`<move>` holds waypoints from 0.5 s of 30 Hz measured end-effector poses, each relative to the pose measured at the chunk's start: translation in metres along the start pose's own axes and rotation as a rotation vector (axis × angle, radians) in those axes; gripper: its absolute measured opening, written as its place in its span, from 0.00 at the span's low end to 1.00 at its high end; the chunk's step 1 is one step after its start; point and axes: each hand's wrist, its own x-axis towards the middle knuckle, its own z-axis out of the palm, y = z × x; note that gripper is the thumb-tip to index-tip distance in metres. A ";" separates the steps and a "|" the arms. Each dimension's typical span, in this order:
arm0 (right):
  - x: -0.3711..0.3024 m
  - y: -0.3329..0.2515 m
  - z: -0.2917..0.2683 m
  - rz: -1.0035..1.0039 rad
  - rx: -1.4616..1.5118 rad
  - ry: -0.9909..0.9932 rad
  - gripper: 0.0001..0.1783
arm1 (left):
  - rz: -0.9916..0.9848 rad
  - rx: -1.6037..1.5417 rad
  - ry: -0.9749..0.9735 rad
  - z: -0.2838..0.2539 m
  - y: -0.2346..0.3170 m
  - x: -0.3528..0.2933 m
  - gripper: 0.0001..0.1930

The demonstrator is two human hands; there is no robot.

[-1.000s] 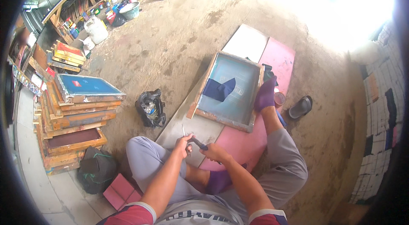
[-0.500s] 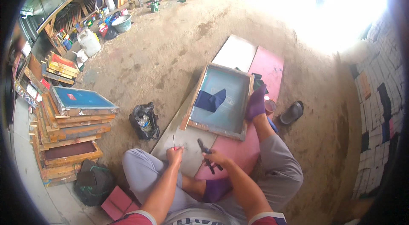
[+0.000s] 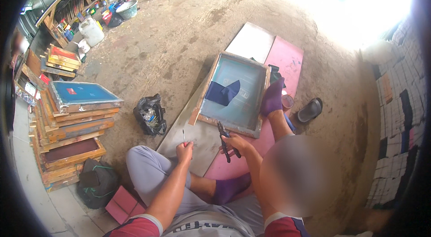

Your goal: The person sits on the floor and uses pliers and a small tool to remove staples and adjust the mesh on a screen frame. They repeatedly pry and pull at the frame edges, occasionally switching tools, while working on a single frame placed on a pink board.

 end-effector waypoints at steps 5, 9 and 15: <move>0.008 -0.017 -0.002 0.059 -0.044 -0.050 0.24 | 0.092 0.091 0.048 0.000 -0.025 0.015 0.16; 0.012 -0.020 -0.018 0.117 -0.041 -0.092 0.26 | 0.052 0.088 0.032 0.006 -0.017 0.009 0.17; 0.022 -0.022 -0.031 0.183 -0.049 -0.121 0.27 | 0.048 0.053 0.039 0.007 -0.018 0.011 0.16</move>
